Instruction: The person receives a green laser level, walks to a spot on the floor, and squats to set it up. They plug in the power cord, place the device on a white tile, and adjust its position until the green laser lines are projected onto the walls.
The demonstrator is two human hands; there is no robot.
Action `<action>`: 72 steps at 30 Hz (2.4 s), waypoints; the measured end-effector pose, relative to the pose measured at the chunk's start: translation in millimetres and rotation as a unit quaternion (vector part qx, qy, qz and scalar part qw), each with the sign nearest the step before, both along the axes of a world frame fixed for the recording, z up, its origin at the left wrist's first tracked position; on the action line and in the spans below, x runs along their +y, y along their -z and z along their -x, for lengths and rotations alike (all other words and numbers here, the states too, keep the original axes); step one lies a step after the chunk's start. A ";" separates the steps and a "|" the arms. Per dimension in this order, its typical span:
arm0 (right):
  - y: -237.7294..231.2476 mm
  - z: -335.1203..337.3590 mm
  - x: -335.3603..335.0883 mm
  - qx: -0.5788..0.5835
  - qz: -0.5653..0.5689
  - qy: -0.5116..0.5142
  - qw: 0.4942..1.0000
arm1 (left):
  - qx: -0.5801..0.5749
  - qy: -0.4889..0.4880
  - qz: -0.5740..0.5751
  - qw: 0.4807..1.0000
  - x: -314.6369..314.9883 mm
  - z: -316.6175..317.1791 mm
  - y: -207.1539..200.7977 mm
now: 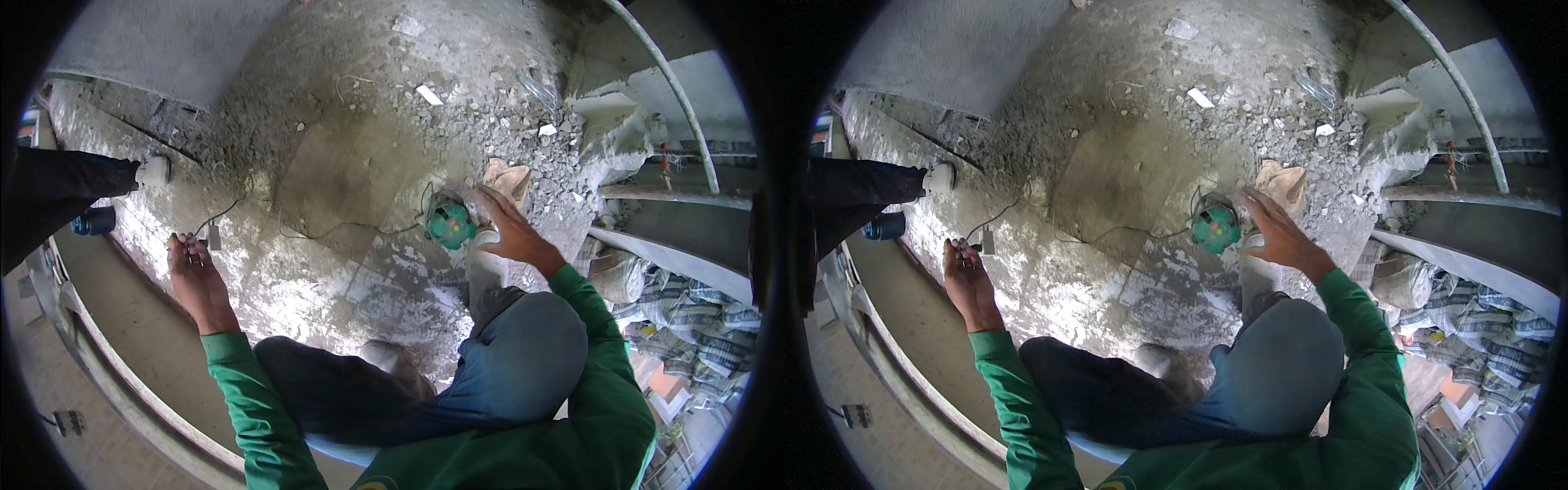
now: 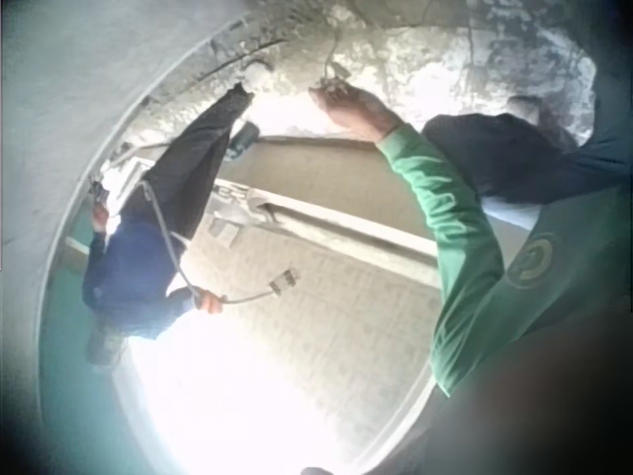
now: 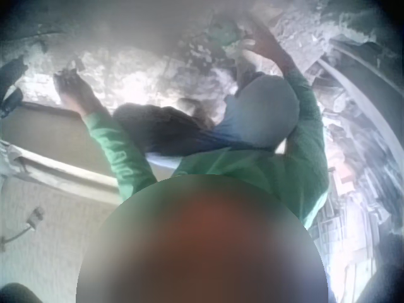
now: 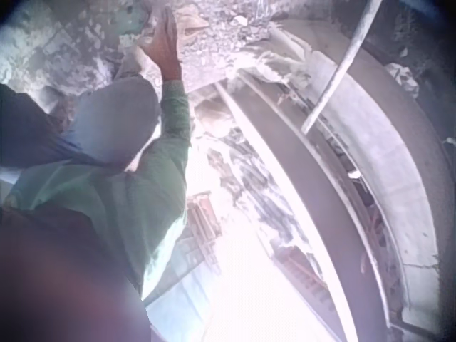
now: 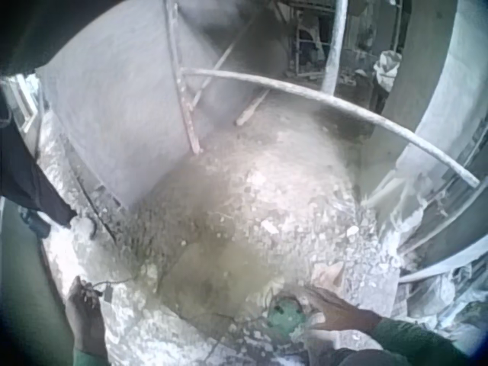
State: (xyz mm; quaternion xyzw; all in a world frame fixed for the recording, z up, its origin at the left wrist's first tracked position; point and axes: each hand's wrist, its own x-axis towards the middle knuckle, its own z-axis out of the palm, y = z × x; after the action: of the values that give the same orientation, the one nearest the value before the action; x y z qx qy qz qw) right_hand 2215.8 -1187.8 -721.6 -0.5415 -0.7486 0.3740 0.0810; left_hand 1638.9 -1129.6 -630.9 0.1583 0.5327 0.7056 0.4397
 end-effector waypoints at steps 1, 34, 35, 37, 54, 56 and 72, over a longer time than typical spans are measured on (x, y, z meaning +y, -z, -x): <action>-18.0 1.9 6.8 -0.032 -0.035 -0.072 0.996 | -0.006 0.009 -0.010 1.000 2.0 0.3 2.1; 0.0 93.5 4.9 -0.265 -0.061 0.031 0.962 | -0.019 -0.029 0.010 0.999 -12.7 38.5 16.3; -0.6 92.7 3.5 -0.262 -0.059 0.034 0.963 | -0.012 -0.039 0.020 0.999 -17.2 41.6 17.2; -7.0 89.0 3.5 -0.273 -0.005 0.033 0.961 | 0.012 -0.018 0.036 0.999 -24.4 45.4 20.9; -170.2 372.4 167.0 0.276 0.236 -0.059 0.930 | 0.453 0.132 -0.062 0.879 -26.2 -106.9 -66.6; -172.3 391.8 164.5 0.334 0.238 -0.050 0.911 | 0.482 0.132 -0.054 0.864 -33.4 -96.5 -71.4; -77.8 382.8 112.0 0.201 0.382 -0.266 0.862 | 0.081 -0.260 0.172 0.947 -280.8 72.2 124.4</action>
State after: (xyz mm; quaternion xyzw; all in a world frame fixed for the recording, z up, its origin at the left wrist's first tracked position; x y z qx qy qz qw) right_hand 1833.0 -1075.7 -643.8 -0.2230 -0.6301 0.7388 -0.0859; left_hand 1566.7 -1410.3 -755.2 -0.0072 0.7025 0.6777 0.2171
